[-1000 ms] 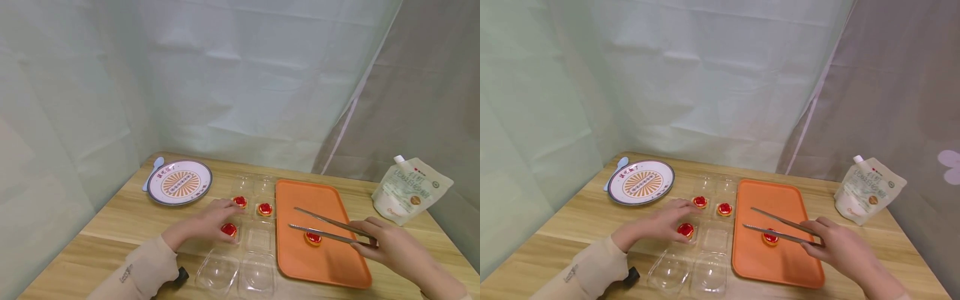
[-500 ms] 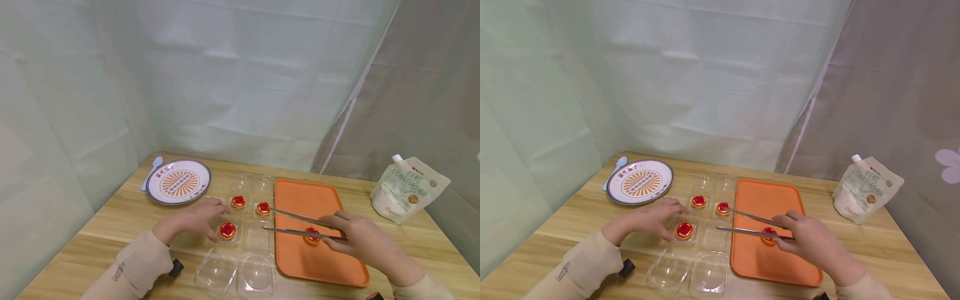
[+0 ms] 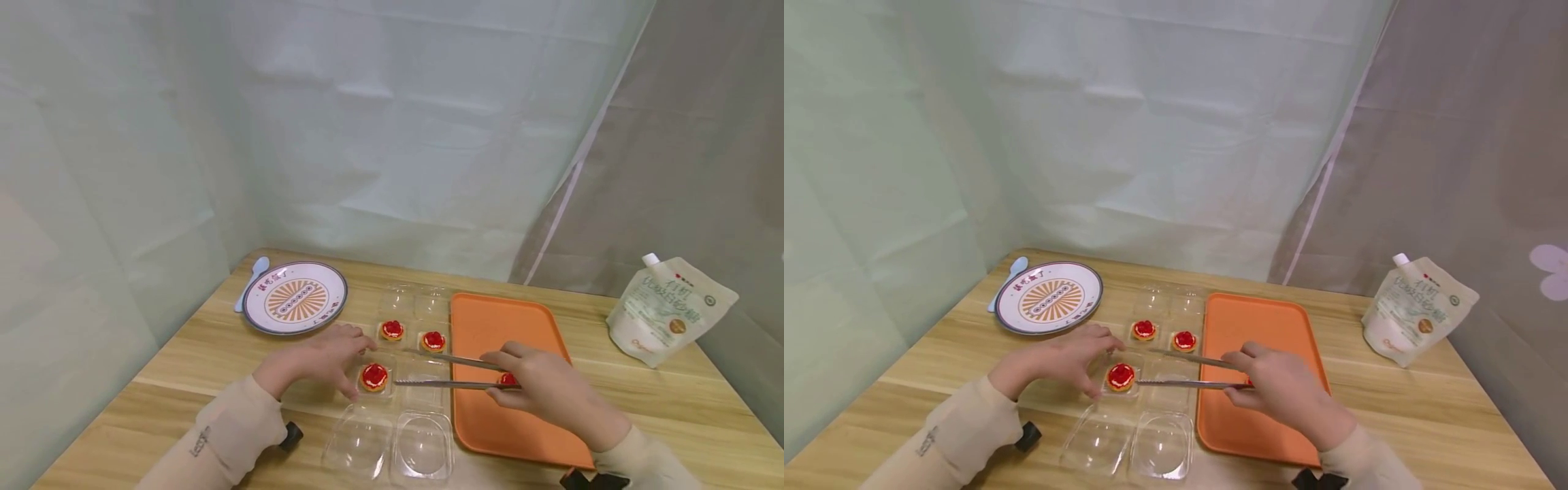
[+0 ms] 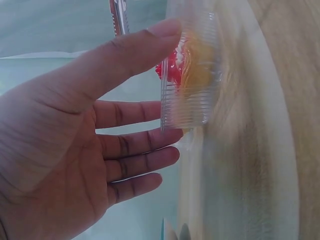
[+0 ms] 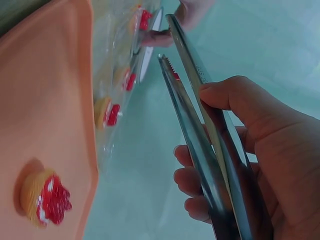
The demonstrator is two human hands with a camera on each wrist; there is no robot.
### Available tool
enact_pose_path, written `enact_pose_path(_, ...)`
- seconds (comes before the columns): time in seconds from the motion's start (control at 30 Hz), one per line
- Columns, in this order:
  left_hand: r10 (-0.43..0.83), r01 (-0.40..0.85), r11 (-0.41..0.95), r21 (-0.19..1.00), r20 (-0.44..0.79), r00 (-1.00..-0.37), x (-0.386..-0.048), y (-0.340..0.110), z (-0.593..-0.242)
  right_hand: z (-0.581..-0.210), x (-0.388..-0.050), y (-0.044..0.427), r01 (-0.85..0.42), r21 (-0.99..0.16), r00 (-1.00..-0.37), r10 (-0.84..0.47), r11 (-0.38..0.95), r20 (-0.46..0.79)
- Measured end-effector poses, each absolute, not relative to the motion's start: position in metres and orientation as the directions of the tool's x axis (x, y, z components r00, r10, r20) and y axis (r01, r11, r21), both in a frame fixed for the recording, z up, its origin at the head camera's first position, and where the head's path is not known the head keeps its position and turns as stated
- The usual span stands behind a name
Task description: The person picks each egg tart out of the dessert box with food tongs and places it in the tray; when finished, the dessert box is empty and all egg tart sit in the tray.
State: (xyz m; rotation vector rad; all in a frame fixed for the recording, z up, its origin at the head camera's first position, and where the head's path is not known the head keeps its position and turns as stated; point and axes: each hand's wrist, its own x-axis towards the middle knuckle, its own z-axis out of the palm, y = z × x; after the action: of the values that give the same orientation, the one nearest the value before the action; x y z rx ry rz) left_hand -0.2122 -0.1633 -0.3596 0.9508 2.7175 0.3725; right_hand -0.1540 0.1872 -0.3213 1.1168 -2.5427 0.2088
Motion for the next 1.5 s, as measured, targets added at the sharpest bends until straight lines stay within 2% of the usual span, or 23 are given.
enact_pose_path(0.13, 0.635, 0.574, 0.756, 0.315, -0.135, -0.761, -0.213, -0.163, -0.360, -0.325, -0.157, 0.178, -0.740, 0.037, -0.612, -0.696, 0.671, 0.376)
enact_pose_path(0.33, 0.626, 0.563, 0.764, 0.315, -0.146, -0.766, -0.213, -0.162, -0.361, -0.332, -0.160, 0.167, -0.715, 0.081, -0.627, -0.688, 0.694, 0.365)
enact_pose_path(0.53, 0.624, 0.560, 0.764, 0.321, -0.148, -0.767, -0.212, -0.162, -0.364, -0.338, -0.161, 0.161, -0.720, 0.045, -0.644, -0.690, 0.693, 0.330)
enact_pose_path(0.8, 0.629, 0.572, 0.761, 0.306, -0.131, -0.766, -0.211, -0.162, -0.364, -0.335, -0.163, 0.150, -0.708, -0.005, -0.690, -0.691, 0.706, 0.215)
enact_pose_path(0.93, 0.637, 0.586, 0.757, 0.290, -0.128, -0.760, -0.212, -0.162, -0.363, -0.333, -0.165, 0.147, -0.714, -0.025, -0.691, -0.699, 0.699, 0.183)
enact_pose_path(1.5, 0.639, 0.589, 0.757, 0.284, -0.128, -0.759, -0.212, -0.162, -0.360, -0.320, -0.173, 0.132, -0.719, 0.046, -0.682, -0.717, 0.694, 0.144)
